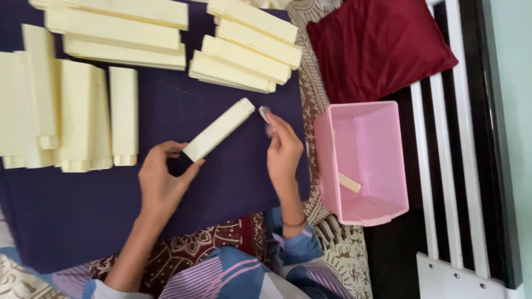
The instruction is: The person sits on the floor and sands multiple off-white plastic furniture components using a small abrasive block. They hold each piece with one hand and rub the surfaces with the other, then place the sanded pieces into a pink bin. The person repeats this process for several parts throughout the clip.
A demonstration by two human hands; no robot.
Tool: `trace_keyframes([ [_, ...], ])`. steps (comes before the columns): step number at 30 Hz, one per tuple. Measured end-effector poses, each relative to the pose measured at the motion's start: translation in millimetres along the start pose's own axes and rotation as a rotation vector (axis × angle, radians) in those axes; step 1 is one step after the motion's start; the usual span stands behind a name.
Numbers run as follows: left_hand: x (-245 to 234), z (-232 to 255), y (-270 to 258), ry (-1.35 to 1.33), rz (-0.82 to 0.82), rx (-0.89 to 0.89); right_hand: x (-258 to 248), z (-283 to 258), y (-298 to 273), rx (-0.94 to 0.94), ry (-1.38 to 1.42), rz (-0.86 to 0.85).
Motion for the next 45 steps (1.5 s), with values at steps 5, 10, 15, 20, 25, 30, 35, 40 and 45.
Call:
trace_keyframes([
  [5,13.5,23.6,-9.4,-0.485,-0.020,-0.176,-1.6,22.6,-79.9,0.218,0.186,0.052],
  [10,88.8,94.0,-14.0,-0.805,-0.153,-0.261,13.7,76.5,-114.4,0.458,0.556,0.103],
  [15,202.6,174.4,-20.1,-0.932,-0.403,-0.324,20.1,100.2,-112.6,0.591,0.720,0.164],
  [20,255.7,222.0,-33.0,-0.705,-0.636,-0.119,-1.9,59.7,-101.9,0.229,0.241,0.053],
  [25,197.7,194.3,-22.0,-0.674,-0.534,0.164,10.8,53.9,-98.1,0.173,0.350,0.064],
  [30,40.0,109.6,-4.7,-0.291,-0.108,0.178,13.1,28.6,-99.9,0.005,0.223,-0.007],
  [35,-46.6,39.7,18.4,0.591,0.148,0.093,15.1,35.8,-94.2,0.319,0.396,-0.028],
  [40,-25.6,13.3,11.5,0.704,0.118,0.054,17.6,52.1,-90.8,0.595,0.716,-0.059],
  [45,-14.0,4.5,1.3,0.440,0.102,-0.019,15.7,67.5,-89.5,0.790,1.075,-0.048],
])
Point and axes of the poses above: each hand's wrist, its own y-axis towards the middle knuckle, its own x-axis out of the palm, z = x × y, the point moved 7 cm from there along y, towards the middle knuckle, and after that the axes turned 9 degrees about y, right-handed, at the moved point
